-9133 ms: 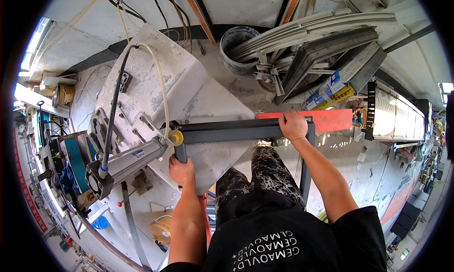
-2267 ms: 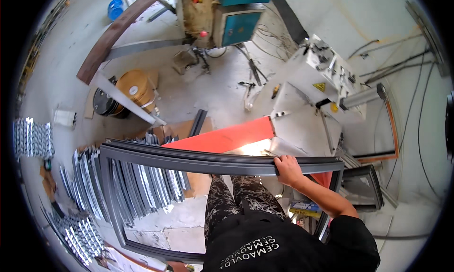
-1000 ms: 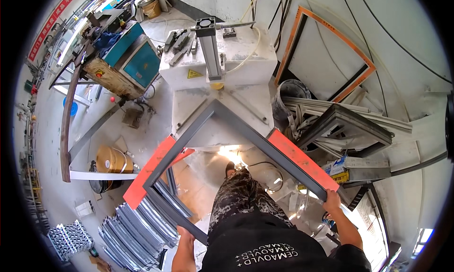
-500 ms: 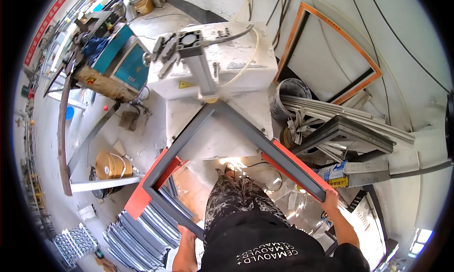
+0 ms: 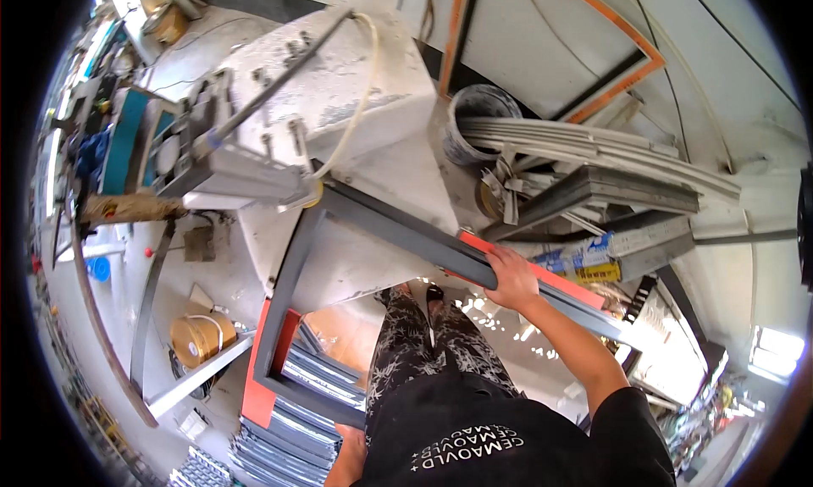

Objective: The person positions the corners of a metal frame into a corner welding machine one by one, joining each corner to form a rectangular frame, and carries the assembled frame away.

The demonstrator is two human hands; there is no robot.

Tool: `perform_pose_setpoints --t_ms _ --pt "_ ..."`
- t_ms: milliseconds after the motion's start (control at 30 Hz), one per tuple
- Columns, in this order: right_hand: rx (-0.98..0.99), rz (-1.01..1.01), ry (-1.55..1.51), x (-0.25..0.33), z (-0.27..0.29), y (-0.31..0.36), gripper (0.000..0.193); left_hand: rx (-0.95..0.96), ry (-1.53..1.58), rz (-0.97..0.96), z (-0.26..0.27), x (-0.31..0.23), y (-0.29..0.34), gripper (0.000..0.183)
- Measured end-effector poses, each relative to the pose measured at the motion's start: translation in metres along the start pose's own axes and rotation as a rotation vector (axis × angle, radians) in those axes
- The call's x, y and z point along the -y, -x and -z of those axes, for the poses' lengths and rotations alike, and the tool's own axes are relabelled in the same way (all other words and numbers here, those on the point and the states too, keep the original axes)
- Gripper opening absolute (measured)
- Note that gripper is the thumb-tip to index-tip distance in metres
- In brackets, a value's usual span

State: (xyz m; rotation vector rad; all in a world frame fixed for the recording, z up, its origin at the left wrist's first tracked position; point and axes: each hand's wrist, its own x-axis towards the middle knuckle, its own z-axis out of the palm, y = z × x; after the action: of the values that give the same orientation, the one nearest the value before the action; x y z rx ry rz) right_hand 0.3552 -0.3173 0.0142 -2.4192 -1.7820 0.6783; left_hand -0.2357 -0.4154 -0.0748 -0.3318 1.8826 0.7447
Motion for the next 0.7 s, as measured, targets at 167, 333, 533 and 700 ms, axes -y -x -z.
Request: perform_pose_setpoints --t_ms 167,333,533,700 --pt "-0.067 -0.007 -0.038 -0.011 -0.003 0.003 0.067 -0.048 -0.091 0.055 -0.013 -0.018 0.010 0.042" --pt "-0.147 0.035 -0.072 -0.007 -0.005 0.000 0.058 -0.061 -0.144 0.071 -0.019 -0.033 0.014 0.042" --pt "-0.163 0.029 -0.089 -0.010 -0.003 0.002 0.055 -0.047 -0.187 0.089 -0.037 -0.040 0.011 0.042" --pt "-0.184 0.008 -0.057 -0.008 -0.002 0.000 0.054 -0.041 -0.207 0.086 -0.040 -0.043 0.013 0.043"
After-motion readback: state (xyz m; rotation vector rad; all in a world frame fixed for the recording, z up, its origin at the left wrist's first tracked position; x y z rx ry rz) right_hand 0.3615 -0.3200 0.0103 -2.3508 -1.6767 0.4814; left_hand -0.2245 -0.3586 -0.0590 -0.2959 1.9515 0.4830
